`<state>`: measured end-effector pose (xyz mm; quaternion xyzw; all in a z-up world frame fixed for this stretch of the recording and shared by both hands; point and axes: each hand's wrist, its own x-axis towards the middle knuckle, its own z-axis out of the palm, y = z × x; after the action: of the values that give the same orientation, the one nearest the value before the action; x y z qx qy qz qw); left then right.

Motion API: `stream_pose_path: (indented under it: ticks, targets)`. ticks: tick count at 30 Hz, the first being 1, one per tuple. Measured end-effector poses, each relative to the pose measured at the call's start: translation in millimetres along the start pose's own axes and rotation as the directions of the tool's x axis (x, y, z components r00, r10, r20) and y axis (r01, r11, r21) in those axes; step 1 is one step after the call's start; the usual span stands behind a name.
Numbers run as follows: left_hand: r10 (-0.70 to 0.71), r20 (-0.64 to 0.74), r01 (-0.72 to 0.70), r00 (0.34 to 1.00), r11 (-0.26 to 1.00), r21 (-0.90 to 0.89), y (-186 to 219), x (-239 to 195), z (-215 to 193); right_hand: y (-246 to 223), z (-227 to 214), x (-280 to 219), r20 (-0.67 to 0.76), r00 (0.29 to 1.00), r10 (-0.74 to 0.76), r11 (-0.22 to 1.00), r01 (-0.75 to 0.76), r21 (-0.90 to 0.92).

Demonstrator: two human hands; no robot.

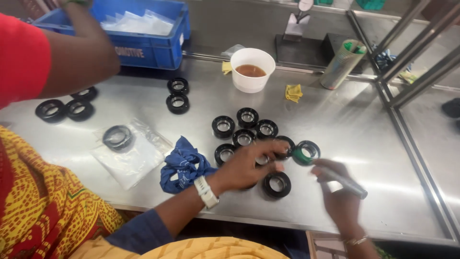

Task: Inspecting, cleaning, and marking circular black bearing-like components on a metal workbench.

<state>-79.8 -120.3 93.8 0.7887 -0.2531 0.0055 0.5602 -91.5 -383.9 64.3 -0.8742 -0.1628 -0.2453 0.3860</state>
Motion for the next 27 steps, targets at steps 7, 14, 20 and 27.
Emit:
stream_pose_path:
  ticks: [7, 14, 20, 27]
  targets:
    - [0.090, -0.510, 0.077, 0.855, 0.952, 0.297, -75, 21, -63, 138, -64, 48, 0.244, 0.953, 0.180, 0.726, 0.038, -0.686]
    - [0.120, -0.544, 0.166, 0.831, 0.879, 0.447, -116, 13, -82, 158, -33, 124, 0.345, 0.933, 0.104, 0.698, 0.179, -0.693]
    - [0.061, -0.494, 0.199, 0.867, 0.868, 0.456, -118, 15, -89, 132, 89, 212, 0.352, 0.934, 0.066, 0.860, 0.125, -0.494]
    - [0.071, -0.473, 0.192, 0.878, 0.854, 0.484, -115, 16, -92, 149, 158, 247, 0.261, 0.960, 0.100, 0.810, 0.074, -0.582]
